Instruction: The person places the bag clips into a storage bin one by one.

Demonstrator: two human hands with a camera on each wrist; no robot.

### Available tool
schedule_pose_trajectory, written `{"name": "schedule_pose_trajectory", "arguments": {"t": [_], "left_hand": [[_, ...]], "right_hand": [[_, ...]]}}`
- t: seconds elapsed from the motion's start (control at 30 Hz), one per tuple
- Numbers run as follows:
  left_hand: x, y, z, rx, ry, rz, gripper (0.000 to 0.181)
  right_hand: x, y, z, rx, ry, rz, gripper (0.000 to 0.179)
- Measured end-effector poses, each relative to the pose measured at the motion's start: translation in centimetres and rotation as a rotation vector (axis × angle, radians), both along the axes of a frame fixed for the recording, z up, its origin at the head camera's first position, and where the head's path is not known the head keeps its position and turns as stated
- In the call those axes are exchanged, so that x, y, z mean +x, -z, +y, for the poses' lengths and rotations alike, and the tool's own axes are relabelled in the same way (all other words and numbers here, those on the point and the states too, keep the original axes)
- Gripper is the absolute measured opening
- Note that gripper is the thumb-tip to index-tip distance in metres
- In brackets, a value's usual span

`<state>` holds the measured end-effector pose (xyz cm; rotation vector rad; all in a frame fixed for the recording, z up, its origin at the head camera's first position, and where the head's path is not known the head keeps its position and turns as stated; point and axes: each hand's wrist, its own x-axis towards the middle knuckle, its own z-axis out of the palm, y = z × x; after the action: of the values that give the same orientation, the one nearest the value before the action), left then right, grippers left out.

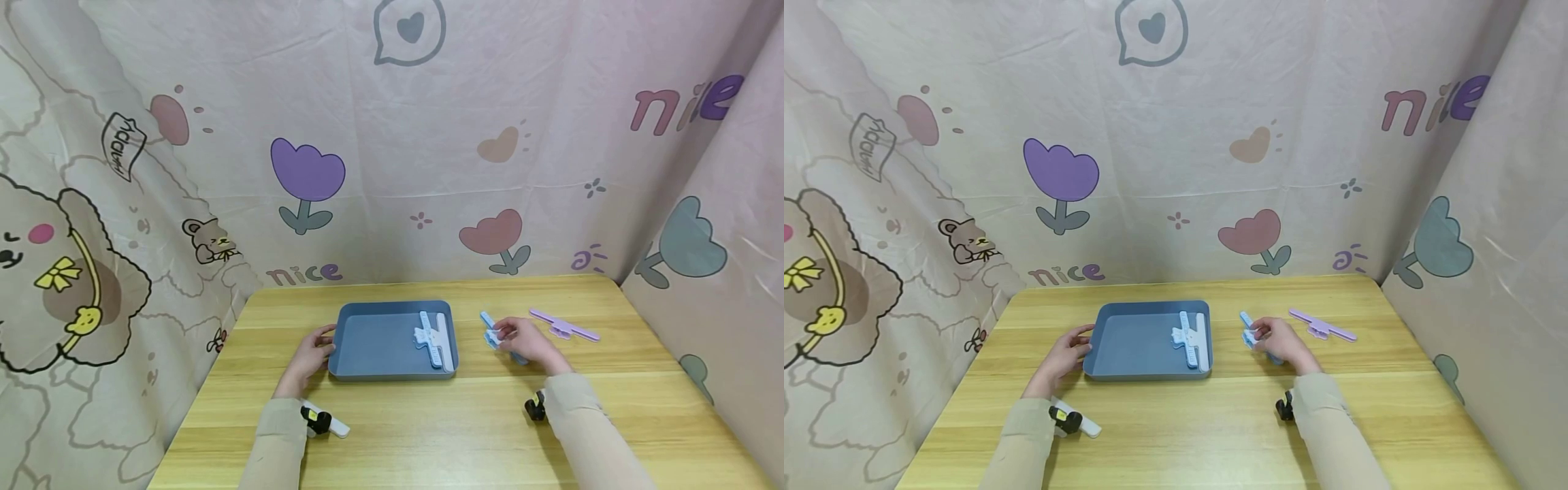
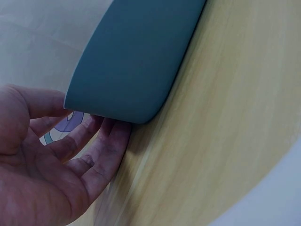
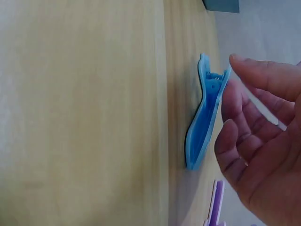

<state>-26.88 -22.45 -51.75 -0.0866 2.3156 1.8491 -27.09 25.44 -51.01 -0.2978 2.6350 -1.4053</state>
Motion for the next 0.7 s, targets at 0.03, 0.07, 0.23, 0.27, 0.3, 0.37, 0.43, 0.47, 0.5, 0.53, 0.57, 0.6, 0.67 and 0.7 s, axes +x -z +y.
{"name": "schedule_pose_trajectory", "arguments": {"t": [0.03, 0.07, 0.23, 0.27, 0.3, 0.37, 0.43, 0.47, 0.5, 0.53, 0.57, 0.6, 0.67, 0.7], "left_hand": [[-0.01, 0.01, 0.01, -0.001, -0.001, 0.001, 0.050], [-0.02, 0.04, 0.01, -0.002, -0.001, 0.002, 0.050], [-0.02, 0.21, -0.05, 0.001, -0.005, 0.003, 0.050], [0.01, 0.21, -0.06, 0.002, -0.005, 0.003, 0.050], [0.03, 0.21, -0.07, 0.002, -0.004, 0.003, 0.050], [0.09, 0.18, -0.08, 0.004, -0.006, 0.003, 0.050], [0.16, 0.07, -0.04, 0.006, -0.003, 0.004, 0.050], [0.18, 0.01, -0.02, 0.007, -0.003, 0.004, 0.050], [0.19, -0.01, -0.01, 0.007, -0.003, 0.004, 0.050], [0.18, -0.04, 0.00, 0.007, -0.004, 0.005, 0.050], [0.18, -0.07, 0.01, 0.007, -0.005, 0.003, 0.050], [0.17, -0.11, 0.02, 0.005, -0.007, 0.001, 0.050], [0.10, -0.08, 0.02, 0.000, -0.008, 0.000, 0.050], [0.06, -0.08, 0.03, -0.001, -0.010, -0.002, 0.049]], "right_hand": [[0.01, -0.03, -0.10, -0.006, 0.005, -0.008, 0.043], [0.02, -0.03, -0.17, -0.007, 0.009, -0.012, 0.044], [-0.19, 0.21, -0.25, 0.063, 0.060, 0.027, 0.053], [-0.28, 0.32, -0.22, 0.075, 0.060, 0.042, 0.055], [-0.35, 0.41, -0.18, 0.082, 0.060, 0.055, 0.058], [-0.52, 0.64, -0.15, 0.080, 0.049, 0.071, 0.061], [-0.63, 0.79, -0.11, 0.068, 0.027, 0.085, 0.063], [-0.68, 0.85, -0.09, 0.066, 0.018, 0.090, 0.064], [-0.73, 0.90, -0.12, 0.066, 0.010, 0.094, 0.065], [-0.77, 0.93, -0.16, 0.069, 0.001, 0.097, 0.065], [-0.78, 0.94, -0.22, 0.070, -0.006, 0.095, 0.065], [-0.79, 0.93, -0.29, 0.075, -0.014, 0.096, 0.065], [-0.80, 0.94, -0.44, 0.092, -0.019, 0.085, 0.065], [-0.80, 0.93, -0.53, 0.100, -0.020, 0.078, 0.064]]}}
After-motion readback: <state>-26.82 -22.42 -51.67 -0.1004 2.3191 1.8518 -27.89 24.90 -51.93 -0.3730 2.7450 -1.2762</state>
